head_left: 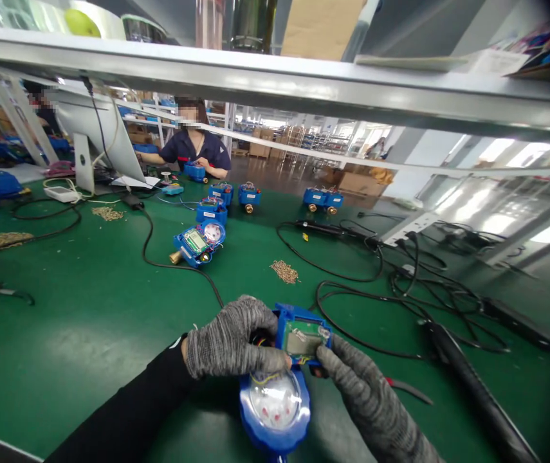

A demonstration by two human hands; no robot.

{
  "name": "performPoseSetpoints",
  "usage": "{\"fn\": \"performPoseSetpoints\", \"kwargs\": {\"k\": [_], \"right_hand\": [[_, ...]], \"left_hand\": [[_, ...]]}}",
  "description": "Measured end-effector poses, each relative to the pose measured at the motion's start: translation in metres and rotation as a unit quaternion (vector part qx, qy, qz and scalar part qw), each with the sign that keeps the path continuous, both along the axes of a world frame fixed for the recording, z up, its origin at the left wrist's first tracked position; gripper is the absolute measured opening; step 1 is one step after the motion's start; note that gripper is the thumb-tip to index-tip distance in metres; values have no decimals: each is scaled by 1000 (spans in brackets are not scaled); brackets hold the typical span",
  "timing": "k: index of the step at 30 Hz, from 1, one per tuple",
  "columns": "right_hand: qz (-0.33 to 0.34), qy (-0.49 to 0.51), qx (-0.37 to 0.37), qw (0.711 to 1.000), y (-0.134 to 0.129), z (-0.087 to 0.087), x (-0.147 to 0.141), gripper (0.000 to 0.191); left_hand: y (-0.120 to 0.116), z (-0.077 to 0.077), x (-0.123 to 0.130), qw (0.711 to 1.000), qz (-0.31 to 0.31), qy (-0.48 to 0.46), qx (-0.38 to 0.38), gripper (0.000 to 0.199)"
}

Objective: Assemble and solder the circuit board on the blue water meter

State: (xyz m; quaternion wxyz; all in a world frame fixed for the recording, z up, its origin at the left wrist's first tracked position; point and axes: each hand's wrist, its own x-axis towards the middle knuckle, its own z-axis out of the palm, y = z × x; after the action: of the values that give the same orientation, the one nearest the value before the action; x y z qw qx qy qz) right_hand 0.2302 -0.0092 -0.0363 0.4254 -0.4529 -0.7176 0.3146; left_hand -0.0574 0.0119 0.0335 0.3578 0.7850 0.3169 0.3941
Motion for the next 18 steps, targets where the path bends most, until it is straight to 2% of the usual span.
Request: {"fn": "performPoseSetpoints", "kwargs": {"k": [2,5,9,11,14,18], "right_hand": [[-16,-4,1,1000,3,5,-1,25],[-23,-5,8,1000,5,9,0,30],[-47,38,-8,998,6,11,-8,28],[-41,58,-29,997,7,13,-15,26],[-36,75,-54,995,7,14,-21,29],[-35,85,-90,992,7,12,-22,38]], "left_hand": [[-11,-3,-10,999,35,-38,8,41],[-31,-11,-20,982,145,-32,114,38],[-48,-19,-13,951,224,-6,212,23],[-51,-20,-5,945,239,-10,221,19],[-50,-18,3,953,234,-5,194,18],[-50,-21,6,955,225,42,189,17]]}}
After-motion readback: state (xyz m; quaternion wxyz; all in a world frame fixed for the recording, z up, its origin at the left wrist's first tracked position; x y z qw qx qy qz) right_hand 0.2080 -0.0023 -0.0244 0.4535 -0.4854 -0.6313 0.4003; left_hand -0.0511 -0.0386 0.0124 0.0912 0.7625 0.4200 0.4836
